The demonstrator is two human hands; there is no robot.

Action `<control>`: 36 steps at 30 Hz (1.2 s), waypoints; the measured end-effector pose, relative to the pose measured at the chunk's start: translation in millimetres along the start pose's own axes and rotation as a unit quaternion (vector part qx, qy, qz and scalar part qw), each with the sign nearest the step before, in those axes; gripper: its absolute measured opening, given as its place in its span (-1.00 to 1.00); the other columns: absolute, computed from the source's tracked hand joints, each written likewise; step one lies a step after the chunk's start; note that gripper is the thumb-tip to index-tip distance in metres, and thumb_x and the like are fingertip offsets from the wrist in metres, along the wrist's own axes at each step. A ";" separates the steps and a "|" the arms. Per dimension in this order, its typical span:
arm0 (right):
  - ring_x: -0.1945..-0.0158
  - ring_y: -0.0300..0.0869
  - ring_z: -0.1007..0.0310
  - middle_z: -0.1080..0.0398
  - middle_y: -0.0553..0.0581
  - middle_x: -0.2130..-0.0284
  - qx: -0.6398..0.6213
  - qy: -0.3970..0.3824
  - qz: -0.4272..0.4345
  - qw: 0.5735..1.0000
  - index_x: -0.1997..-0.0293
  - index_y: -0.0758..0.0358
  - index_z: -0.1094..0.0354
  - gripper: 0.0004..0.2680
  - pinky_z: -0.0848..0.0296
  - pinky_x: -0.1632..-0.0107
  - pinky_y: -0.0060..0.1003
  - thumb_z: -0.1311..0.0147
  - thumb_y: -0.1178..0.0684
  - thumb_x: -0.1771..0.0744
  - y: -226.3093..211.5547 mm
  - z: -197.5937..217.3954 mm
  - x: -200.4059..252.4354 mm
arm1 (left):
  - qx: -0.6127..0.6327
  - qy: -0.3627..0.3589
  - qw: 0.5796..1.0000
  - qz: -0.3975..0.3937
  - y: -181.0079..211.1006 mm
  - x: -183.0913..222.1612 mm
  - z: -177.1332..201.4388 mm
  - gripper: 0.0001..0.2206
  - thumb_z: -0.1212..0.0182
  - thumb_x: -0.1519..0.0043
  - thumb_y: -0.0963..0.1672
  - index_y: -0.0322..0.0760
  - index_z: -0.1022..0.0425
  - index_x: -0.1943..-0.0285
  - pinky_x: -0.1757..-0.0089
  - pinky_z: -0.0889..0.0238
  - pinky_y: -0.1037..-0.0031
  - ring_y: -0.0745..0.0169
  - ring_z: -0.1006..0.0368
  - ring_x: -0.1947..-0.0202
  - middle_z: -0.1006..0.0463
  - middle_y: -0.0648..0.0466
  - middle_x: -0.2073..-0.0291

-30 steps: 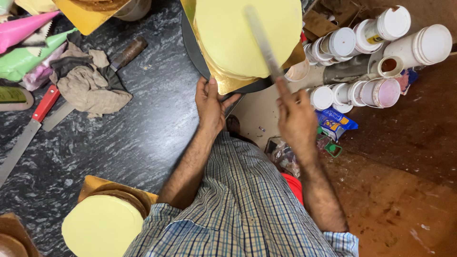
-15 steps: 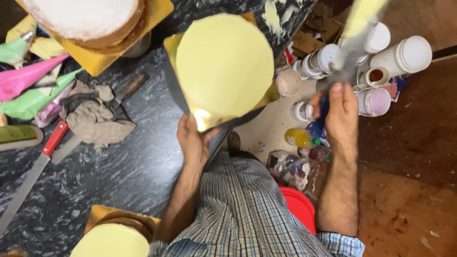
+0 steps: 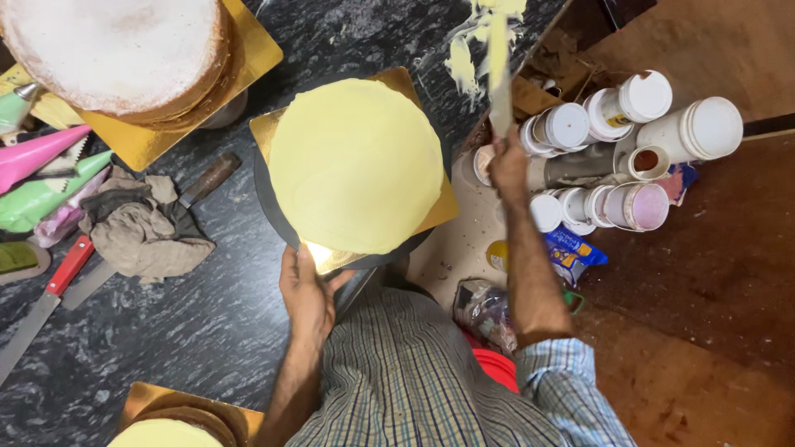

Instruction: The person frosts several round cakes using a palette knife and a scraper, smoothing the cream on the tops and sides of each cake.

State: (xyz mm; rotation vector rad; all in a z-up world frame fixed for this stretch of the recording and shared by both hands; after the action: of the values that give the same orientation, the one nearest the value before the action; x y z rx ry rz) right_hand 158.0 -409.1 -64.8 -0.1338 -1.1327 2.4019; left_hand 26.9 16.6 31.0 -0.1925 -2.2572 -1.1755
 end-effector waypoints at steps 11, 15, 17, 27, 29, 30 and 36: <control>0.64 -0.23 -0.34 -0.42 0.24 0.56 0.037 -0.051 -0.048 0.997 -0.39 0.10 -0.24 -0.73 -0.29 0.60 -0.26 0.10 -0.01 -0.49 -40.5 -2.5 -11.7 | 0.004 -0.010 1.000 0.024 2.0 -6.2 3.1 -0.61 0.12 -0.43 -0.06 -0.36 -0.20 -0.38 0.30 -0.62 0.29 0.00 -0.58 0.04 -0.52 -0.12 -0.13; 0.36 -0.05 -0.40 -0.42 0.36 0.31 0.054 -0.074 0.031 0.995 -0.42 0.19 -0.18 -0.68 -0.36 0.33 -0.15 0.05 0.03 -0.46 -40.5 -35.5 -26.0 | 0.001 -0.005 1.000 0.015 -0.9 -6.5 5.5 -0.61 0.10 -0.43 -0.07 -0.33 -0.21 -0.40 0.31 -0.60 0.32 0.05 -0.56 0.04 -0.52 -0.11 -0.13; 0.18 0.07 -0.44 -0.43 0.44 0.14 0.072 -0.069 0.168 0.981 -0.44 0.25 -0.14 -0.64 -0.40 0.15 -0.08 0.02 0.05 -0.44 -47.9 -48.2 -5.3 | 0.008 -0.003 1.000 0.016 -1.0 -5.9 4.4 -0.62 0.11 -0.44 -0.07 -0.35 -0.24 -0.38 0.31 -0.60 0.31 -0.01 -0.58 0.05 -0.53 -0.13 -0.11; 0.20 0.08 -0.47 -0.45 0.34 0.23 0.140 -0.039 0.045 0.988 -0.46 -0.01 -0.19 -0.64 -0.49 0.14 -0.04 0.02 0.06 -0.43 -52.0 -11.4 -9.8 | 0.028 0.001 1.000 0.010 -8.9 -5.6 4.5 -0.59 0.12 -0.44 -0.08 -0.32 -0.20 -0.45 0.30 -0.60 0.34 0.02 -0.58 0.03 -0.50 -0.11 -0.18; 0.23 0.14 -0.44 -0.39 0.42 0.23 0.257 -0.017 0.120 0.959 -0.42 0.00 -0.27 -0.65 -0.48 0.13 0.01 -0.06 0.08 -0.41 -63.2 -16.2 -24.3 | 0.024 -0.006 1.000 0.014 -9.7 -5.1 4.1 -0.56 0.10 -0.44 -0.08 -0.35 -0.17 -0.48 0.28 -0.63 0.30 0.00 -0.56 -0.01 -0.47 -0.16 -0.21; 0.25 0.20 -0.42 -0.32 0.51 0.23 0.367 0.014 0.188 0.911 -0.37 0.02 -0.35 -0.65 -0.47 0.12 0.06 -0.14 0.10 -0.38 -67.7 -17.2 -27.5 | 0.028 0.002 1.000 0.010 -9.0 -4.5 6.9 -0.56 0.10 -0.44 -0.08 -0.35 -0.17 -0.48 0.28 -0.63 0.30 0.00 -0.56 -0.01 -0.47 -0.16 -0.21; -0.01 -0.12 -0.51 -0.49 0.11 -0.09 -0.195 -0.129 0.015 0.972 -0.40 0.20 -0.31 -0.70 -0.52 0.01 -0.28 0.01 0.04 -0.47 -33.3 -16.4 7.8 | 0.027 0.003 0.999 0.029 -18.8 -16.7 19.5 -0.47 0.11 -0.38 -0.06 -0.32 0.05 -0.52 0.23 -0.64 0.24 -0.11 -0.54 -0.09 -0.35 -0.20 -0.32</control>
State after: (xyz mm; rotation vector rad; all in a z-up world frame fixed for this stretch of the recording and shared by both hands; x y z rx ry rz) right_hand 168.5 -375.9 -49.7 0.0371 -1.7268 2.2378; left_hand 25.1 22.8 -0.1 -0.2309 -2.2591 -1.0834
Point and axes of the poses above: each hand's wrist, its own x-axis away from the middle knuckle, its own z-axis out of the back of the hand, y = z × x, the point moved 5 cm from there along -x, towards the middle knuckle
